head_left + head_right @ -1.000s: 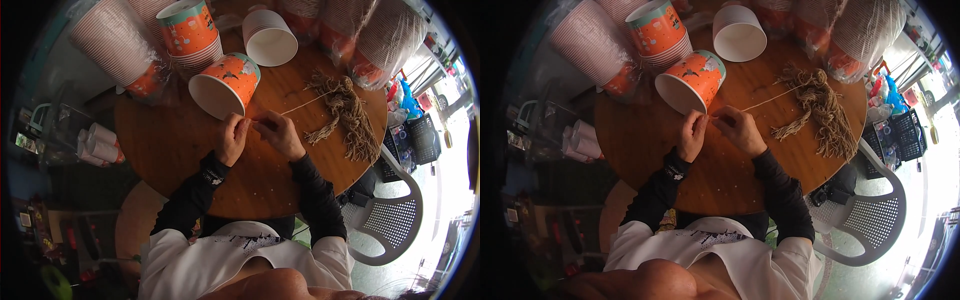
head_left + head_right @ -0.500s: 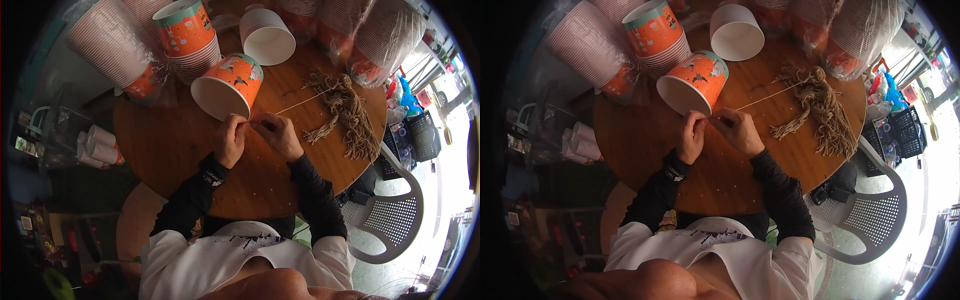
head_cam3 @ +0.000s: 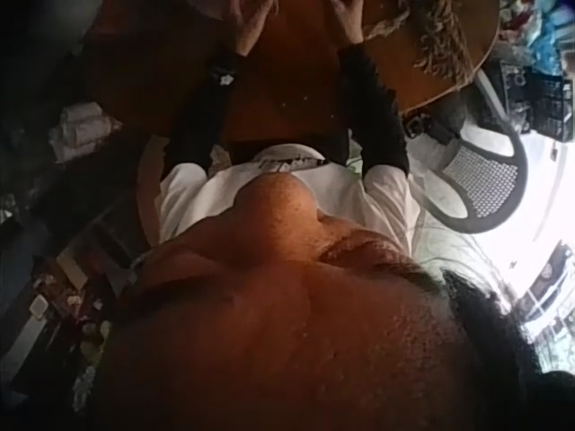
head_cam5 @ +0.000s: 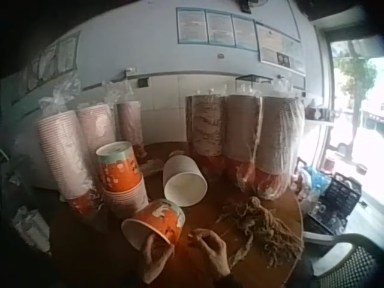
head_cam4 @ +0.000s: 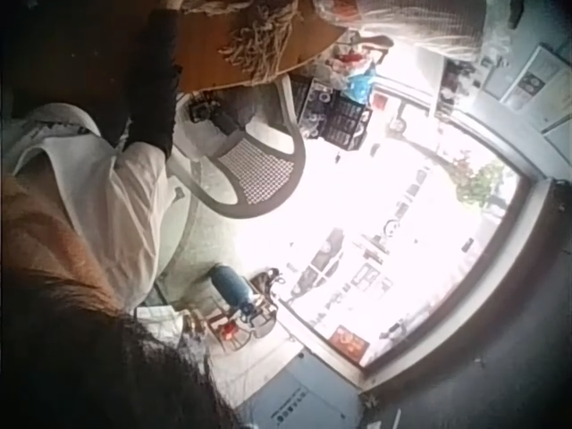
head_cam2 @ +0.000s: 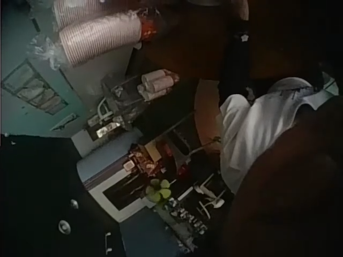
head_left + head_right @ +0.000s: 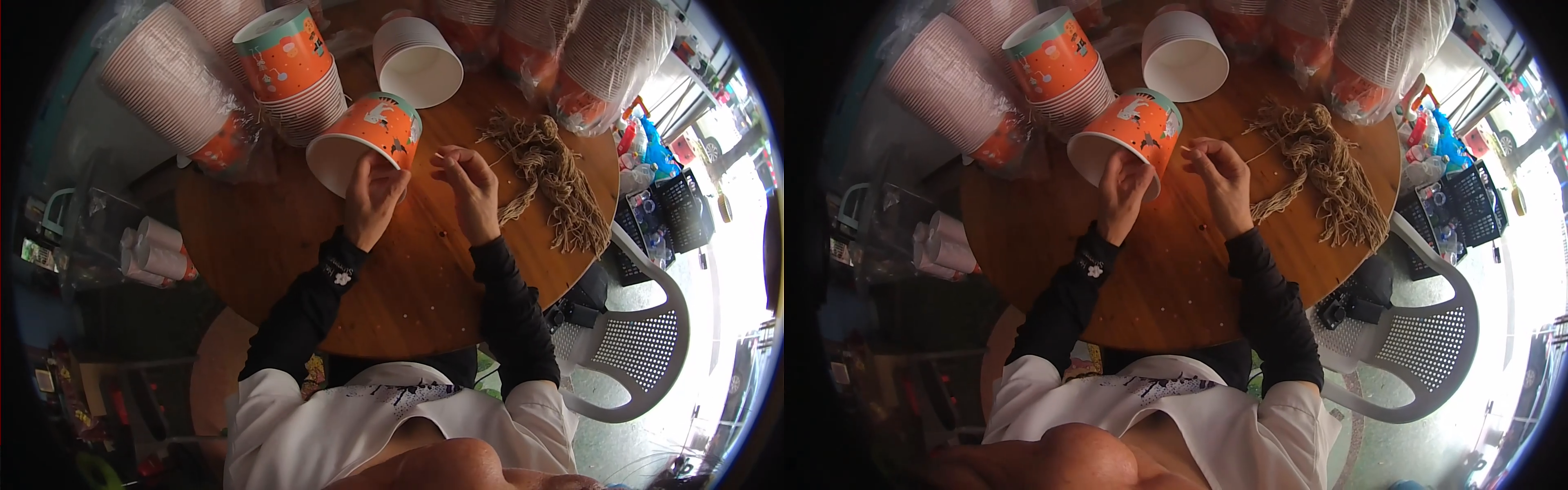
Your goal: The recorder is threading and tying strings through pre-punched holes in paper buckets to create handles.
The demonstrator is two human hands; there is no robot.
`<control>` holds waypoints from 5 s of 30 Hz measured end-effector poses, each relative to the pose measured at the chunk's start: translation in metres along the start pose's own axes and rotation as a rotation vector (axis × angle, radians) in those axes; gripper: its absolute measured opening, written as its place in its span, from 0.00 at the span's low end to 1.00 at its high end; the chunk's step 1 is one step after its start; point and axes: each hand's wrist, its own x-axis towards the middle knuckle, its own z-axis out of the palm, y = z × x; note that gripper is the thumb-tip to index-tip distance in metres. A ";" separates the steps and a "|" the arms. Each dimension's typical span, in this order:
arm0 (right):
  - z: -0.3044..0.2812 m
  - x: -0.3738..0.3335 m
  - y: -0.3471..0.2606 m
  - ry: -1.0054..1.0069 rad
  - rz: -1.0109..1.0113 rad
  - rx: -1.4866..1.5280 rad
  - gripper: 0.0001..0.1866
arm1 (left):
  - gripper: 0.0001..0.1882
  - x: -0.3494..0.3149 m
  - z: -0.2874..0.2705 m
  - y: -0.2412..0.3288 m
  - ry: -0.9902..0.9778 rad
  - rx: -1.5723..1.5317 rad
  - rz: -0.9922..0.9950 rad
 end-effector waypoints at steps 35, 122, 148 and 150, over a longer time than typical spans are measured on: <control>0.027 -0.019 0.002 -0.017 -0.124 -0.533 0.06 | 0.23 -0.022 0.001 -0.015 -0.126 0.237 0.207; -0.061 -0.008 -0.018 -0.346 -0.536 -1.373 0.13 | 0.04 -0.032 0.001 0.029 -0.205 -0.034 -0.016; 0.012 -0.075 -0.015 -0.316 0.420 -0.181 0.12 | 0.05 -0.039 -0.026 0.041 -0.175 -0.202 -0.088; 0.007 -0.074 -0.017 -0.293 0.323 -0.201 0.12 | 0.05 -0.034 -0.024 0.038 -0.178 -0.183 -0.060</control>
